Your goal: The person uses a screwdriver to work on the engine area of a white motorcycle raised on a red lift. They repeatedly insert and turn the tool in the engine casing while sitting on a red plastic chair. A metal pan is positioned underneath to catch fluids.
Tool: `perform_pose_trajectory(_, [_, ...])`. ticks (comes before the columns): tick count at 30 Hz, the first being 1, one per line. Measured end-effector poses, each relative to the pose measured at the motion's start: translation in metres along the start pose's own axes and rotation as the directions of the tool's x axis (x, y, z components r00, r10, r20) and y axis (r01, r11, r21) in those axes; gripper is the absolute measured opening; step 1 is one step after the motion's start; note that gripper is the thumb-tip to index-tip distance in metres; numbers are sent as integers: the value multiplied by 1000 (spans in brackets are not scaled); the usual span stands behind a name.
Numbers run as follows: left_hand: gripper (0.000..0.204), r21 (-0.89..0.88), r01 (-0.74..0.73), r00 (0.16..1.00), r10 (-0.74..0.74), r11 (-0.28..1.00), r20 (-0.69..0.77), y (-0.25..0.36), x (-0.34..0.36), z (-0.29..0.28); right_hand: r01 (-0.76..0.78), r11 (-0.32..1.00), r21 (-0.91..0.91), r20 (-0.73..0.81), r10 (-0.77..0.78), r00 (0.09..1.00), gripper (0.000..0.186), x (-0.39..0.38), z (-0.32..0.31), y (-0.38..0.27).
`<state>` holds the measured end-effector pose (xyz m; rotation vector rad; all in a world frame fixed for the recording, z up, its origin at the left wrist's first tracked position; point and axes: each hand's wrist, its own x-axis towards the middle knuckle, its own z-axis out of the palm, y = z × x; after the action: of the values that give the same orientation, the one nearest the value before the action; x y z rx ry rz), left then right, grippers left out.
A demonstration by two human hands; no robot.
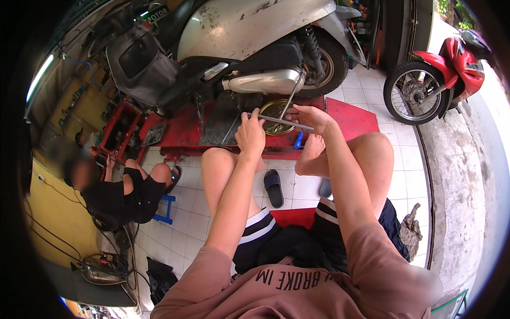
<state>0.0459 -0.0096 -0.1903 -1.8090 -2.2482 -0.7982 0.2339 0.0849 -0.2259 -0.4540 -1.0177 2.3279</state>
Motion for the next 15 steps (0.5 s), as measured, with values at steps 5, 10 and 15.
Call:
perform_pose_trajectory(5, [32,46,-41,998,39,998,43,-2,-1,5,130,988,-81,-19,-132,991,30,17,-24,21])
perform_pose_trajectory(10, [26,126,-28,987,8,992,159,-10,-5,10,139,990,-32,-37,-141,989,25,18,-20,31])
perform_pose_trajectory(15, [33,97,-33,957,3,995,289,9,-14,0,225,974,15,-116,-222,968,19,18,-10,34])
